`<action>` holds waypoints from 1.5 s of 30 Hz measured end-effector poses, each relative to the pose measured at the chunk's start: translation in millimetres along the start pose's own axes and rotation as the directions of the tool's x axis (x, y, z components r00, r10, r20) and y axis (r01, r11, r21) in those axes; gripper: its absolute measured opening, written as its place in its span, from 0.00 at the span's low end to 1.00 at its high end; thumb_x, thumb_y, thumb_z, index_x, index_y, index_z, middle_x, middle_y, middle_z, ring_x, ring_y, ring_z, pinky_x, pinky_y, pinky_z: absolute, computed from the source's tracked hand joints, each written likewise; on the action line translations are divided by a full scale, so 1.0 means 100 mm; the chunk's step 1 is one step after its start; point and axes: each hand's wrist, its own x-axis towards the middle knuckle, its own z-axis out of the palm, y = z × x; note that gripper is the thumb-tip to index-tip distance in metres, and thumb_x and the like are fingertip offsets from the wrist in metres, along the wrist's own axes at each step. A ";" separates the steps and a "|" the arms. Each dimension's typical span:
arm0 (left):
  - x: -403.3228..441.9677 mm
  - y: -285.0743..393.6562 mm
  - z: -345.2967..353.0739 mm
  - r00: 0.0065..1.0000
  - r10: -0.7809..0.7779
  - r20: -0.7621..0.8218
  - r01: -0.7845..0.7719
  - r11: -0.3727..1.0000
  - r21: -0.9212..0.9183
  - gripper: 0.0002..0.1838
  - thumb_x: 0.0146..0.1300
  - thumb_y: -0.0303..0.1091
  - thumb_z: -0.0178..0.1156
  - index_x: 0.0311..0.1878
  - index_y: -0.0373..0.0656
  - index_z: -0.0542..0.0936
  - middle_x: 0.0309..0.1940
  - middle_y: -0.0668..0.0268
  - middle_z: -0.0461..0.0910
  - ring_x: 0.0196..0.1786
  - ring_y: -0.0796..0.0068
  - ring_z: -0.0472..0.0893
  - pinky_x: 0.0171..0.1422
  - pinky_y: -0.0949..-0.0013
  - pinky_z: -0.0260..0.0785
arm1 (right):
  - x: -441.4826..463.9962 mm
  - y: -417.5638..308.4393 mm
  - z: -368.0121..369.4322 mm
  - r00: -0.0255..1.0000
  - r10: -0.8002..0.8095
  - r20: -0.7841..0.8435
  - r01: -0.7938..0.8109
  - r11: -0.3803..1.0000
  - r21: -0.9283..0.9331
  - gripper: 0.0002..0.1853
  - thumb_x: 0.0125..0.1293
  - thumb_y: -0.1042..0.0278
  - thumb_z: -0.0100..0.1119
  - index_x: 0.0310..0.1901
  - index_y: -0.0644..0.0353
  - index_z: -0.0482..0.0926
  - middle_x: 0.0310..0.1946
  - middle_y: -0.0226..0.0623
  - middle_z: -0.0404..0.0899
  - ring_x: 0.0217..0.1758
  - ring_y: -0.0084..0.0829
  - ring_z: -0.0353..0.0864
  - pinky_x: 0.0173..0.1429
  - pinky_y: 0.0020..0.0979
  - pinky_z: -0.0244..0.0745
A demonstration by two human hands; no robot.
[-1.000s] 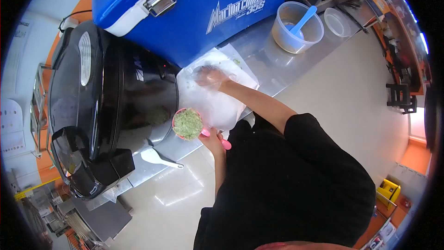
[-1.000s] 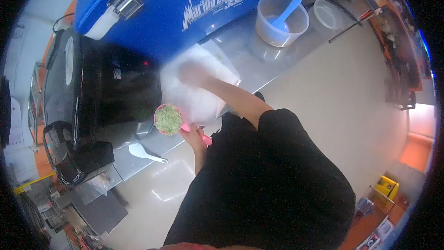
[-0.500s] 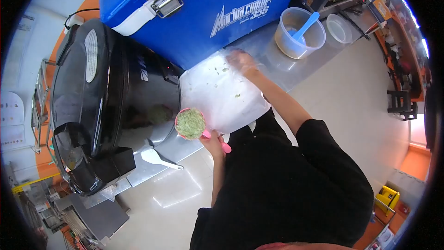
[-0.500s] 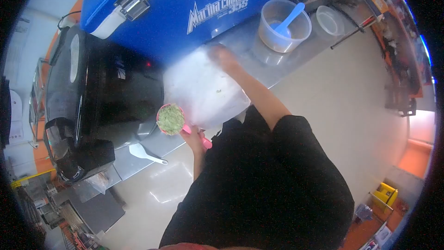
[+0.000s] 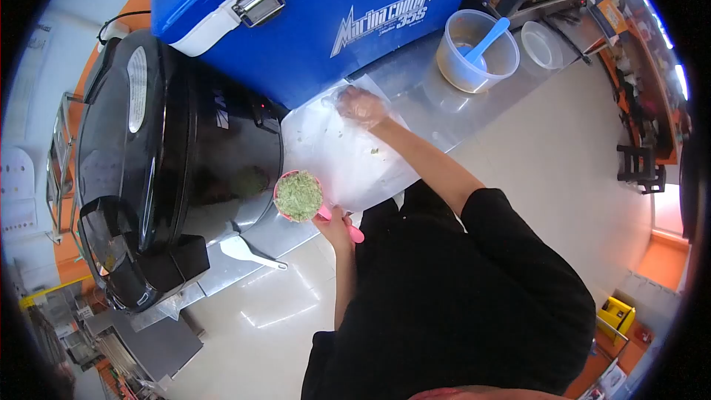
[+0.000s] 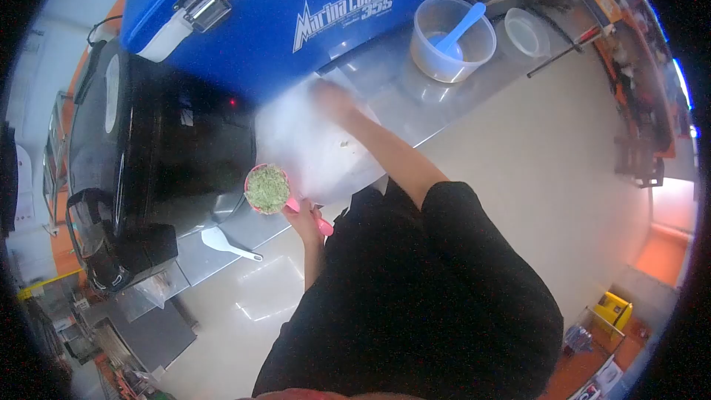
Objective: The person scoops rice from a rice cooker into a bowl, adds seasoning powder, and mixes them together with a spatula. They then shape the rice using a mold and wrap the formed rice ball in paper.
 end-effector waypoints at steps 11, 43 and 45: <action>-0.02 0.04 -0.03 1.000 0.000 0.002 0.000 0.992 -0.128 0.17 0.55 0.27 0.52 0.47 0.43 0.60 0.28 0.63 0.69 0.13 0.81 0.65 0.11 0.80 0.54 | -0.87 -0.51 -0.85 0.985 -0.143 0.094 0.135 0.987 0.086 0.19 0.55 0.55 0.54 0.45 0.57 0.72 0.37 0.43 0.73 0.40 0.45 0.75 0.45 0.38 0.71; -0.11 1.01 0.59 0.865 -0.293 0.408 0.110 0.903 0.415 0.08 0.65 0.37 0.44 0.40 0.45 0.59 0.14 0.68 0.65 0.11 0.81 0.63 0.13 0.77 0.56 | -0.62 -0.51 -2.16 0.961 0.007 0.276 -0.259 -0.331 0.908 0.27 0.66 0.53 0.38 0.61 0.61 0.56 0.60 0.40 0.60 0.63 0.35 0.58 0.66 0.34 0.49; -0.10 1.03 0.59 0.843 -0.323 0.429 0.137 0.902 0.409 0.07 0.65 0.36 0.44 0.40 0.46 0.60 0.14 0.68 0.64 0.11 0.81 0.63 0.13 0.77 0.56 | -0.58 -0.43 -2.03 0.977 -0.142 0.157 -0.151 0.055 0.987 0.35 0.63 0.43 0.38 0.64 0.60 0.51 0.65 0.37 0.50 0.67 0.32 0.48 0.67 0.33 0.45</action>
